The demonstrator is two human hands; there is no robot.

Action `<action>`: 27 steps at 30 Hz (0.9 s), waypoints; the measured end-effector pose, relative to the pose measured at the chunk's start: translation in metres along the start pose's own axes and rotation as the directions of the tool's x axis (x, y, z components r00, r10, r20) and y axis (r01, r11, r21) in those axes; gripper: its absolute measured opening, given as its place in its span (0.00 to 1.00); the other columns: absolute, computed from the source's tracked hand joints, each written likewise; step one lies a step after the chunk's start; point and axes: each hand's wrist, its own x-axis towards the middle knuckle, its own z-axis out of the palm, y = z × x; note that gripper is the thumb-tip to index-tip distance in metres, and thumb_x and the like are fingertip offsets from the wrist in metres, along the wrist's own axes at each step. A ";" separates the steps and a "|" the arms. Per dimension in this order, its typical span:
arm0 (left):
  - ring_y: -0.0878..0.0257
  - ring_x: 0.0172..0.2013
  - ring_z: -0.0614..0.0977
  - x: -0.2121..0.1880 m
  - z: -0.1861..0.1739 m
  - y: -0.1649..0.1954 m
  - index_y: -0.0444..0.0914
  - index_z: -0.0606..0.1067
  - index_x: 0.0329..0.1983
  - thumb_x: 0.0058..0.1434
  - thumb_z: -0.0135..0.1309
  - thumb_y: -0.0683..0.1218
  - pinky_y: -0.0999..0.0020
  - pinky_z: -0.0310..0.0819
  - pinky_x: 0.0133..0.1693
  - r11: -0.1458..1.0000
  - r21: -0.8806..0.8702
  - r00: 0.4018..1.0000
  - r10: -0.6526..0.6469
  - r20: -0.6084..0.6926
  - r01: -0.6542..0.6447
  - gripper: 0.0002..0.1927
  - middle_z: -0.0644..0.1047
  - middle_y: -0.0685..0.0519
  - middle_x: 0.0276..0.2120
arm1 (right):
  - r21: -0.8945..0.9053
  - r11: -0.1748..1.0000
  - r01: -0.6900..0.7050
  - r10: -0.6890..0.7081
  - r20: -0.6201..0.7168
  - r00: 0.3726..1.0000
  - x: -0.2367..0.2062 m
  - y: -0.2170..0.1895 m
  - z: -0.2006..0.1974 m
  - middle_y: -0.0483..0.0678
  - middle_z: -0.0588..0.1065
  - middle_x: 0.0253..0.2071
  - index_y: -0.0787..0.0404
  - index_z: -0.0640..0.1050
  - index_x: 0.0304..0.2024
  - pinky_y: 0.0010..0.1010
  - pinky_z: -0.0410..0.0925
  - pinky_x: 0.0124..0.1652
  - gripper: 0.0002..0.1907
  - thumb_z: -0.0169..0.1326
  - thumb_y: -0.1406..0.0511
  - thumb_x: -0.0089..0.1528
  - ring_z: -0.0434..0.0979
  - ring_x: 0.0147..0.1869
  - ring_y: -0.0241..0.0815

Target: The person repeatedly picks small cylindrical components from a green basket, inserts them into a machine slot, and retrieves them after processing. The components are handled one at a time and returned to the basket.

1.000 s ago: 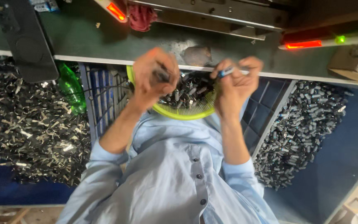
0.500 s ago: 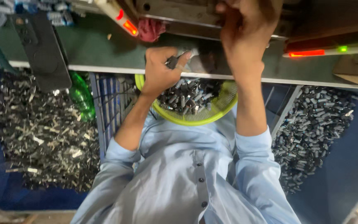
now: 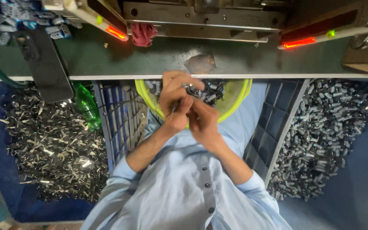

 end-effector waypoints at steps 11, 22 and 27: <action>0.63 0.40 0.81 0.015 -0.016 0.002 0.31 0.75 0.40 0.56 0.62 0.33 0.74 0.76 0.42 0.998 0.008 0.966 -0.060 0.250 0.060 0.10 0.79 0.46 0.39 | -0.066 0.977 0.203 -0.212 -0.181 0.961 0.011 0.011 -0.035 0.57 0.81 0.47 0.69 0.79 0.47 0.31 0.76 0.51 0.17 0.54 0.85 0.58 0.84 0.53 0.48; 0.66 0.25 0.81 0.008 -0.053 0.008 0.35 0.77 0.46 0.52 0.69 0.42 0.70 0.77 0.25 0.178 -0.846 0.846 -0.300 0.440 0.503 0.19 0.77 0.55 0.25 | 0.721 0.669 0.183 0.118 -0.346 0.931 0.009 0.032 -0.010 0.57 0.79 0.40 0.60 0.58 0.54 0.28 0.73 0.39 0.23 0.56 0.80 0.66 0.77 0.35 0.40; 0.63 0.27 0.80 0.026 -0.080 -0.014 0.35 0.76 0.36 0.61 0.54 0.63 0.72 0.75 0.30 0.652 -0.604 0.867 -0.178 0.465 0.457 0.25 0.78 0.51 0.27 | 0.464 0.813 0.352 -0.142 -0.428 0.892 0.038 0.021 -0.034 0.47 0.72 0.35 0.60 0.62 0.47 0.33 0.75 0.31 0.23 0.56 0.83 0.60 0.77 0.35 0.47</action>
